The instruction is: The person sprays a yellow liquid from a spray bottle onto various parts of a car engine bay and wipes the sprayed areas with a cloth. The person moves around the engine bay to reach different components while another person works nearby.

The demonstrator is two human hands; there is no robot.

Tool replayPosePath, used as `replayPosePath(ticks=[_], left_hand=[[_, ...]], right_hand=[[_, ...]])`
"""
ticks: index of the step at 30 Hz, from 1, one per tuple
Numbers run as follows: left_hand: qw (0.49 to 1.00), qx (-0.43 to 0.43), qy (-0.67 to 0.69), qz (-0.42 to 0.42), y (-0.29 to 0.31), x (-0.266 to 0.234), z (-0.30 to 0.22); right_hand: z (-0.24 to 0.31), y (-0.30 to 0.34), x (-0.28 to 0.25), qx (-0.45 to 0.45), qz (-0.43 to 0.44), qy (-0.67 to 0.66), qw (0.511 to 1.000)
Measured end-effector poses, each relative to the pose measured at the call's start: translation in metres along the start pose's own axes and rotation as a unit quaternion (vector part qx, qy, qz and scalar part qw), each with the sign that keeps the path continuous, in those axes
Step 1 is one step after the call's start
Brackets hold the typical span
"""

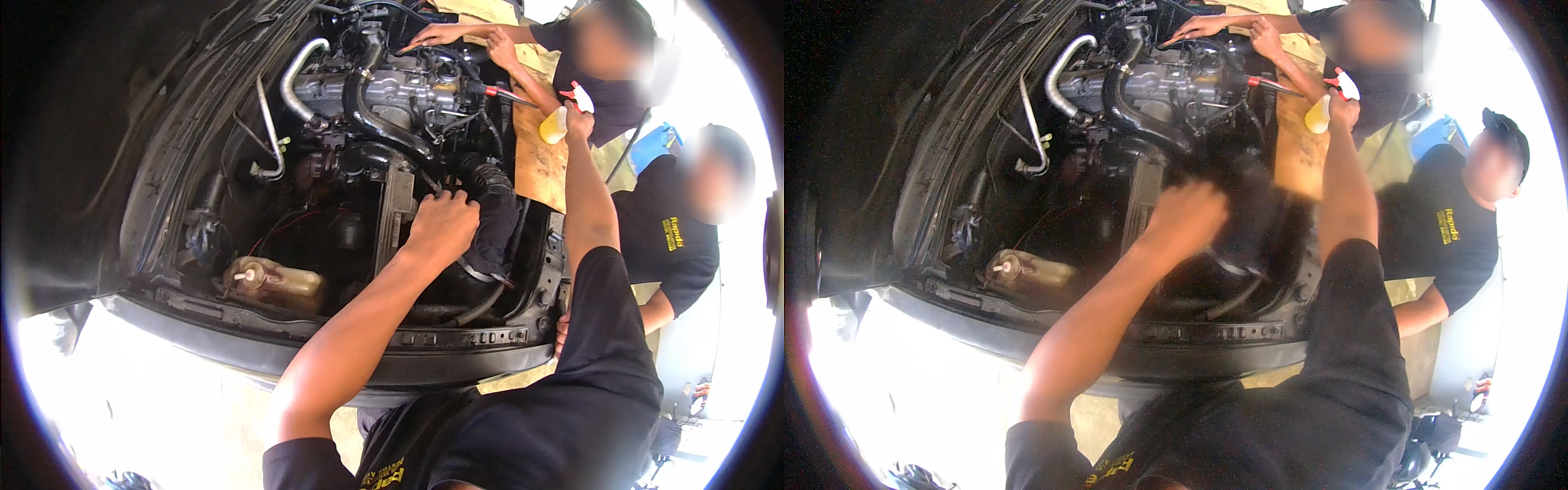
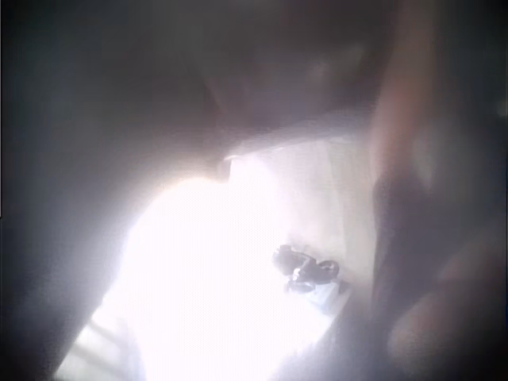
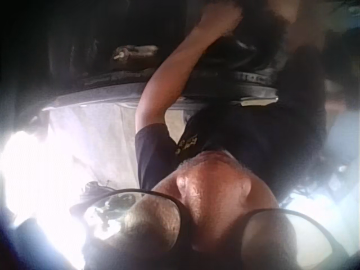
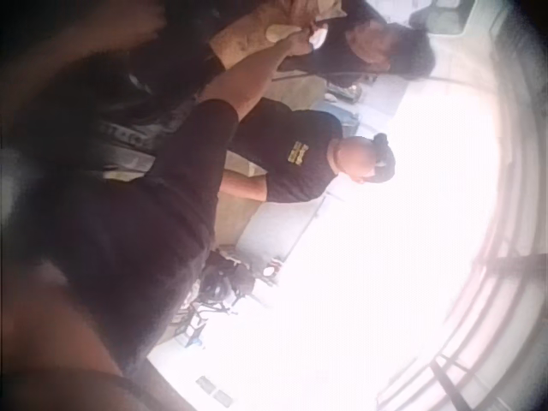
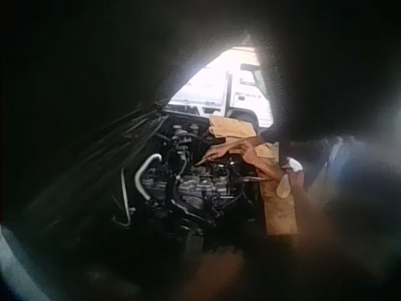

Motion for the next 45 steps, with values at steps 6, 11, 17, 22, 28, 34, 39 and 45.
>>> replayPosePath(ticks=[6,11,17,22,28,34,39,45], left_hand=[[0.998,0.044,0.040,0.010,-0.015,-0.003,-0.021],[0.992,-0.035,0.059,-0.102,-0.015,-0.027,0.005],[0.947,-0.052,0.230,-0.219,-0.010,-0.056,-0.004],[0.905,0.074,0.383,-0.169,0.025,-0.051,-0.034],[0.808,0.085,0.583,0.008,0.112,-0.084,-0.024],[0.743,0.020,0.652,0.151,0.182,-0.116,0.020],[0.788,-0.002,0.605,0.113,0.242,-0.126,0.050],[0.817,-0.040,0.571,0.073,0.287,-0.135,0.088]], right_hand=[[-0.004,0.005,-0.035,-0.192,-0.008,0.026,0.981],[0.156,0.107,-0.059,-0.178,-0.029,0.020,0.983],[0.236,0.213,-0.112,-0.238,0.028,-0.257,0.936],[0.281,0.314,-0.163,-0.245,0.089,-0.266,0.928],[0.311,0.381,-0.255,-0.214,0.319,-0.256,0.887],[0.354,0.447,-0.288,-0.167,0.398,-0.207,0.878],[0.374,0.509,-0.286,-0.042,0.403,-0.243,0.881],[0.388,0.572,-0.268,0.001,0.324,-0.318,0.891]])
Point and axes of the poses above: each hand's wrist, its own y-axis away from the middle knuckle, its own x-axis out of the palm, z = x × y, the point moved 1 cm from there along -y, towards the middle knuckle, and after that the axes turned 14 degrees about -x, right-handed, at the moved point
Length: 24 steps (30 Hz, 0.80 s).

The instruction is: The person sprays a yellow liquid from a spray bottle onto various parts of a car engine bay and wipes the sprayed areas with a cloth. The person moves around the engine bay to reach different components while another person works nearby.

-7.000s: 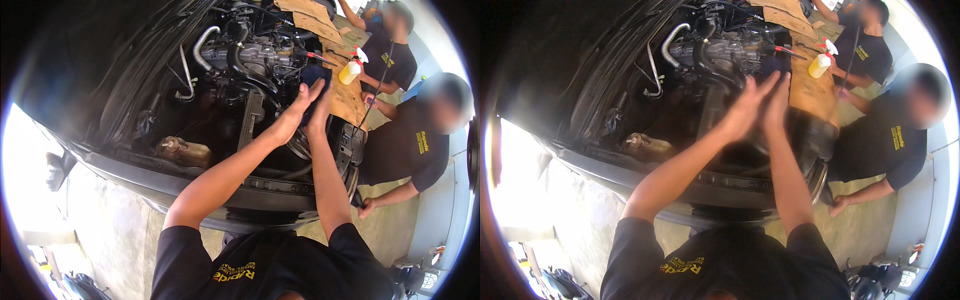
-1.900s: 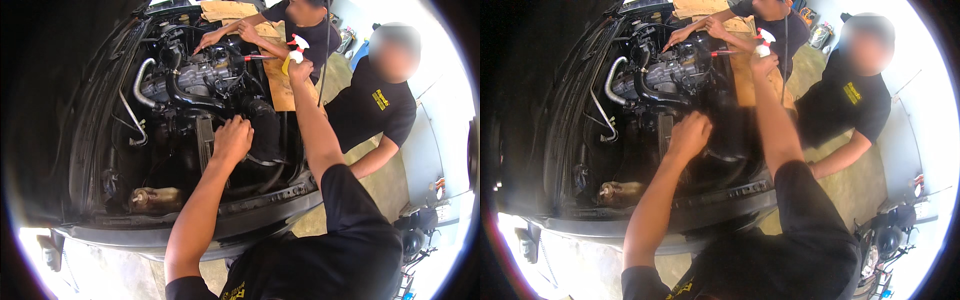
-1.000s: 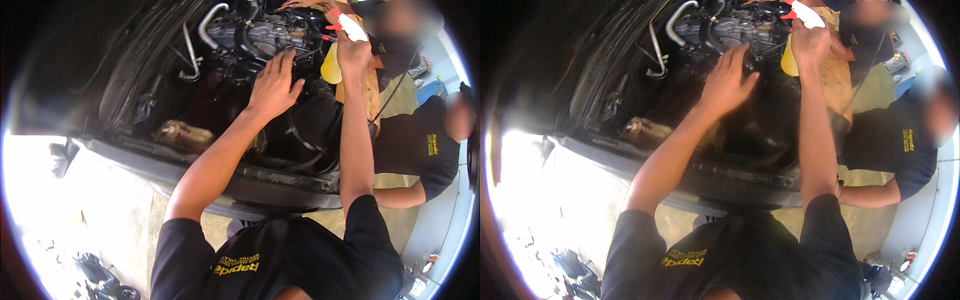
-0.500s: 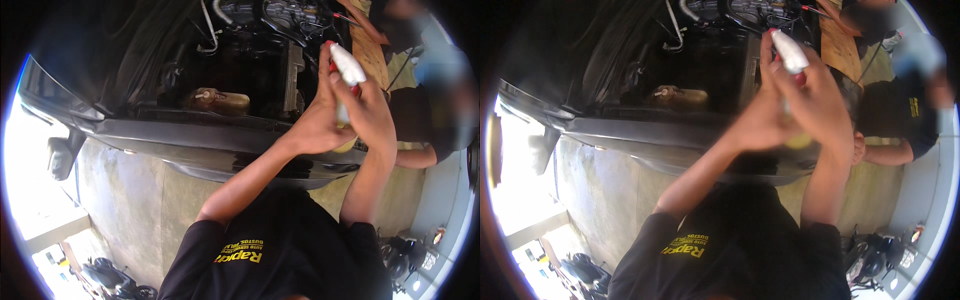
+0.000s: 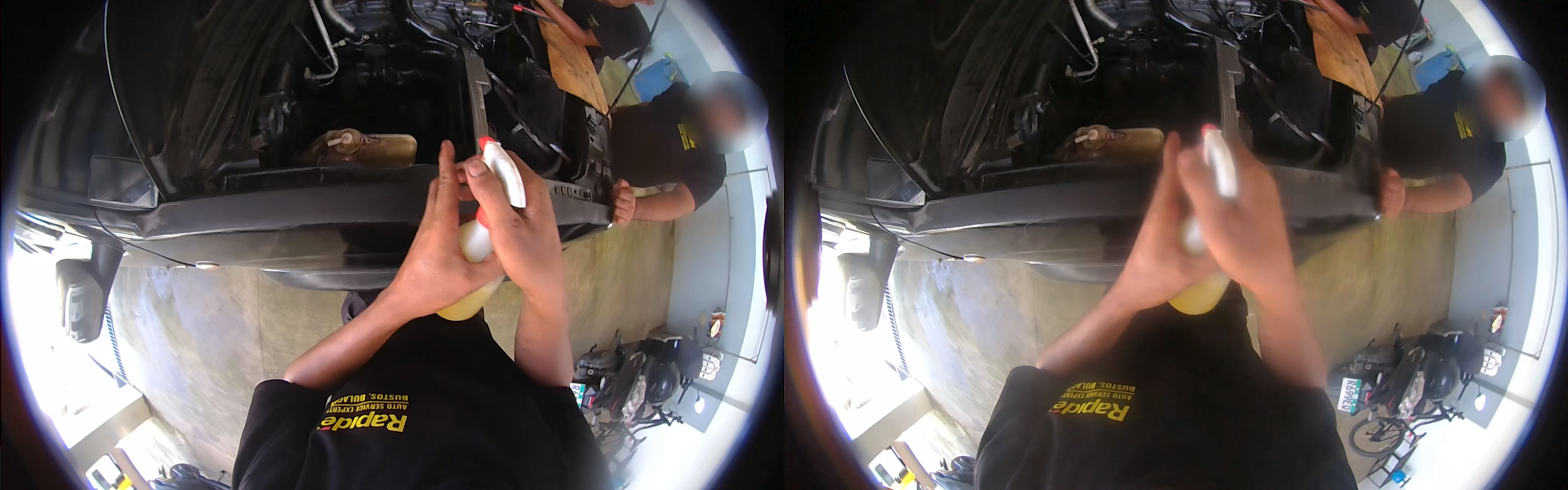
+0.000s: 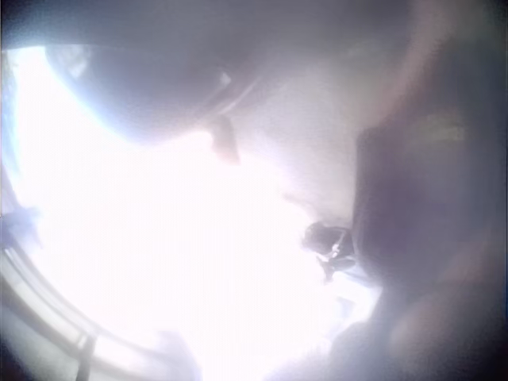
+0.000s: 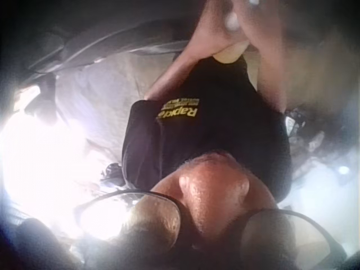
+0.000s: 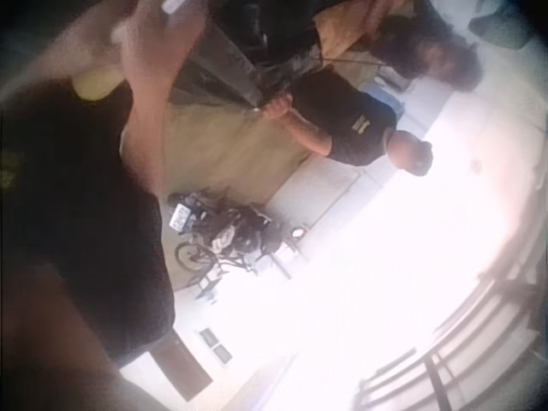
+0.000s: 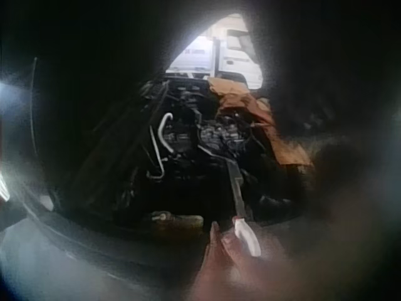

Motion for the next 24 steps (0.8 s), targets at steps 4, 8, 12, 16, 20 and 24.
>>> replayPosePath(ticks=[4,8,12,16,20,24], left_hand=[[0.998,-0.040,-0.048,0.001,0.009,-0.027,0.008],[0.995,-0.082,-0.032,0.042,0.013,-0.039,0.009],[0.994,-0.089,-0.026,0.053,0.010,-0.043,0.011],[0.996,-0.061,-0.023,0.055,0.005,-0.042,0.002],[0.996,-0.028,-0.025,0.076,-0.004,-0.039,0.007],[0.995,-0.043,-0.050,0.069,-0.004,-0.035,0.013]], right_hand=[[0.002,0.006,0.025,0.009,-0.033,0.077,0.996],[0.000,0.005,0.040,-0.007,-0.037,0.144,0.989],[-0.005,0.004,0.042,0.011,-0.035,0.161,0.986],[0.000,0.010,0.043,-0.014,-0.093,0.166,0.982],[-0.007,0.007,0.035,-0.040,-0.085,0.193,0.977],[-0.010,0.005,0.033,-0.044,-0.080,0.182,0.979]])
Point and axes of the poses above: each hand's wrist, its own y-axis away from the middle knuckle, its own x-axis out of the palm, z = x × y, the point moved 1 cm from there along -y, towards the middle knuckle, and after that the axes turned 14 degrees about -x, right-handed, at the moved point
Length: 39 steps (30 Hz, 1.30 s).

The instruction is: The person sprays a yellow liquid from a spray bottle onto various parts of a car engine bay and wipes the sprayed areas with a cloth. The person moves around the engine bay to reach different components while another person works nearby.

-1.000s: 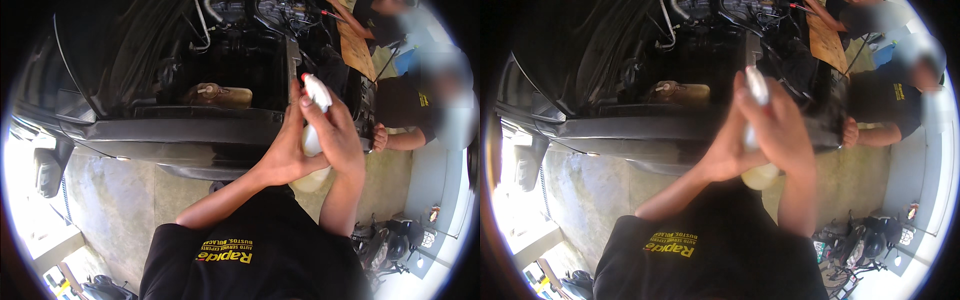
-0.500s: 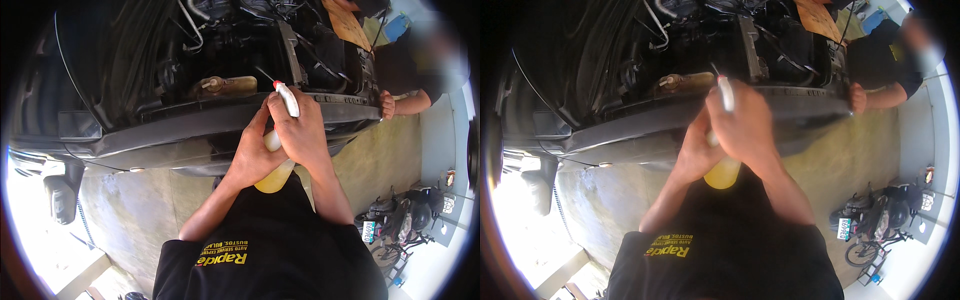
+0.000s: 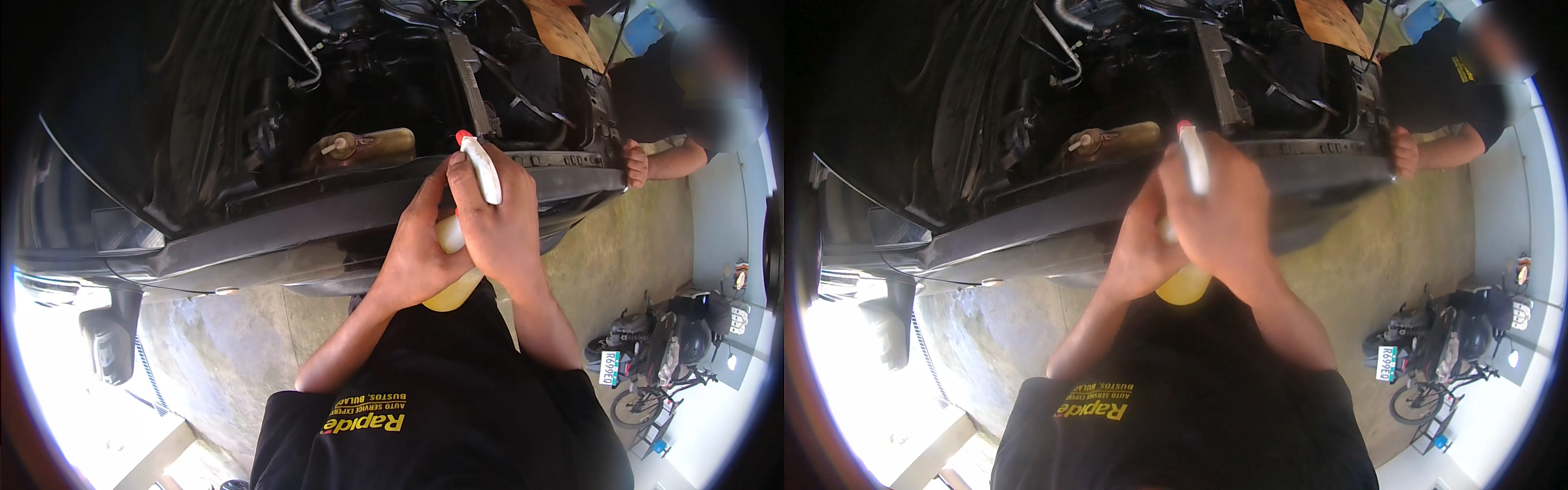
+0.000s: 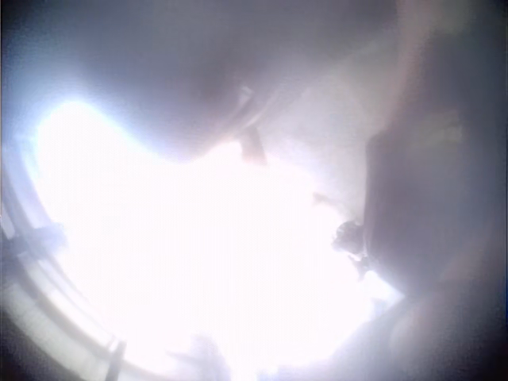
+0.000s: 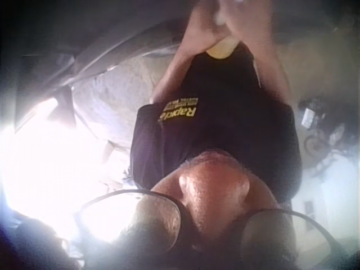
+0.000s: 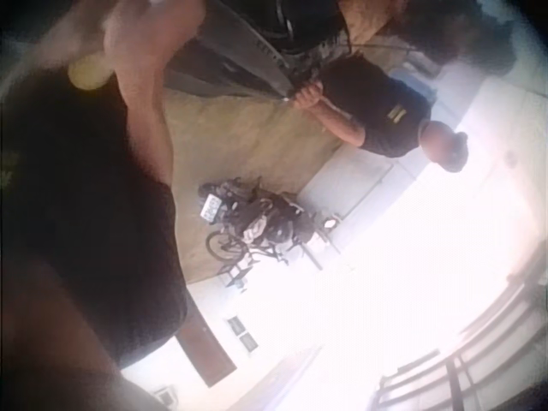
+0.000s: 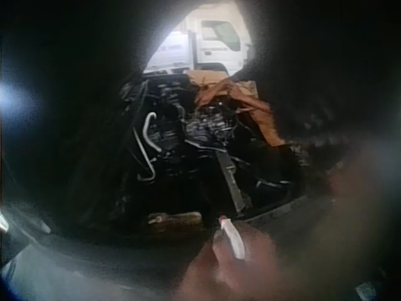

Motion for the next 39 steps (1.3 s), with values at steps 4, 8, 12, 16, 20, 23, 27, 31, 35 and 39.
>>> replayPosePath(ticks=[4,8,12,16,20,23,27,31,35,39], left_hand=[[1.000,0.009,-0.009,0.006,-0.002,-0.002,0.002],[1.000,-0.009,0.012,0.020,-0.002,0.000,-0.003],[1.000,0.007,-0.018,0.000,-0.003,-0.001,-0.002],[1.000,-0.010,-0.009,0.012,-0.001,0.002,-0.004],[0.999,0.003,-0.040,-0.001,-0.001,0.003,-0.005],[0.999,0.006,-0.046,0.005,-0.002,0.002,0.000],[0.999,0.006,-0.036,0.002,-0.002,0.005,-0.002],[0.999,0.001,-0.046,0.006,-0.005,0.004,-0.001],[0.998,0.014,-0.057,0.007,-0.005,0.005,-0.002],[0.999,-0.003,-0.030,0.017,-0.007,0.006,-0.003]], right_hand=[[0.008,0.003,-0.001,0.040,-0.023,-0.016,0.999],[-0.003,0.001,-0.005,0.054,0.012,0.006,0.998],[0.001,0.005,-0.005,0.070,-0.016,-0.031,0.997],[-0.001,0.007,-0.007,0.089,-0.003,-0.021,0.996],[-0.006,0.009,-0.007,0.081,-0.009,-0.034,0.996],[-0.005,0.009,-0.007,0.083,-0.022,-0.041,0.995],[-0.009,0.010,-0.006,0.028,-0.034,-0.030,0.999],[-0.008,0.012,-0.004,0.051,-0.061,-0.079,0.994],[-0.010,0.010,-0.010,0.083,-0.030,-0.062,0.994],[-0.015,0.009,-0.009,0.098,-0.022,-0.060,0.993]])
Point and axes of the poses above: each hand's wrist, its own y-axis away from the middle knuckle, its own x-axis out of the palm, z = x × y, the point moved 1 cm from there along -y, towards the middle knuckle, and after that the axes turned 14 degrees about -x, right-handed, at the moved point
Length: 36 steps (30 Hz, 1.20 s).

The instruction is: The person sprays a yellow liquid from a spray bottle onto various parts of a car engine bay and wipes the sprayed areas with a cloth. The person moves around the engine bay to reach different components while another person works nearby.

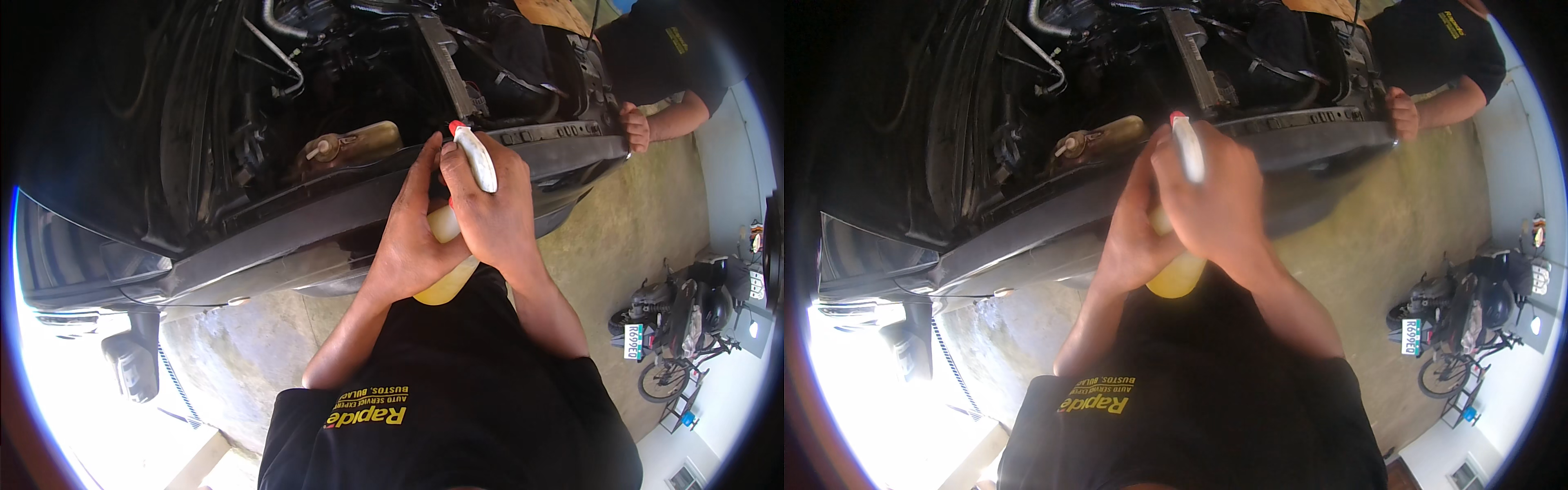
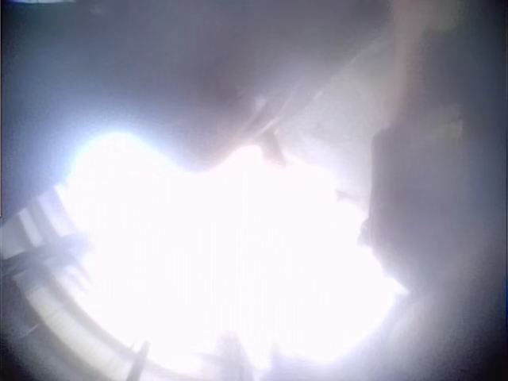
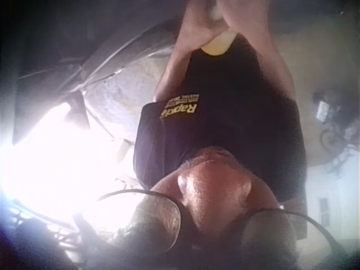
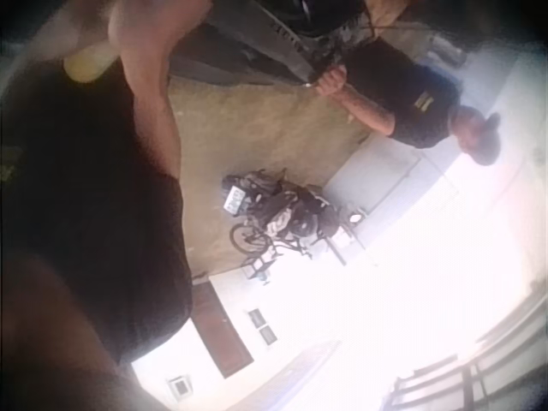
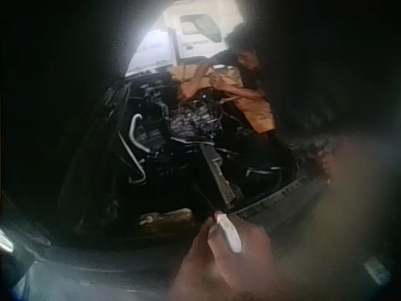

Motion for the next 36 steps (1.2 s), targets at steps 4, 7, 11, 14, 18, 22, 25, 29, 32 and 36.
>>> replayPosePath(ticks=[4,7,11,14,18,22,25,29,32,36], left_hand=[[1.000,-0.001,0.011,-0.001,-0.002,0.001,0.003],[1.000,-0.010,0.013,0.002,-0.002,0.001,0.001],[0.999,-0.002,0.032,0.008,-0.004,0.000,0.003],[0.999,0.000,0.036,0.008,-0.001,0.001,0.003],[0.999,-0.013,0.039,0.017,-0.002,0.001,-0.002],[1.000,0.009,0.024,0.013,-0.003,0.003,0.001],[0.999,0.000,0.036,0.016,-0.001,0.004,0.001],[1.000,0.006,0.019,0.017,-0.003,0.002,0.002],[0.999,-0.003,0.047,0.001,-0.001,0.007,0.003],[0.999,0.001,-0.006,0.033,-0.003,0.001,-0.001]], right_hand=[[0.005,-0.002,-0.001,-0.002,0.001,0.017,1.000],[0.001,-0.003,-0.001,-0.025,-0.003,0.018,1.000],[0.005,-0.003,0.004,-0.045,-0.022,-0.011,0.999],[-0.004,-0.002,0.005,-0.087,-0.030,0.026,0.995],[0.005,-0.002,0.001,-0.055,-0.017,-0.003,0.998],[0.006,-0.002,-0.001,-0.060,-0.011,0.030,0.998],[-0.001,0.001,0.000,-0.088,-0.029,0.053,0.994],[0.004,0.003,-0.002,-0.051,-0.015,0.005,0.999],[0.000,0.003,-0.003,-0.039,-0.011,0.006,0.999],[-0.005,0.005,-0.001,-0.063,-0.029,-0.003,0.998]])
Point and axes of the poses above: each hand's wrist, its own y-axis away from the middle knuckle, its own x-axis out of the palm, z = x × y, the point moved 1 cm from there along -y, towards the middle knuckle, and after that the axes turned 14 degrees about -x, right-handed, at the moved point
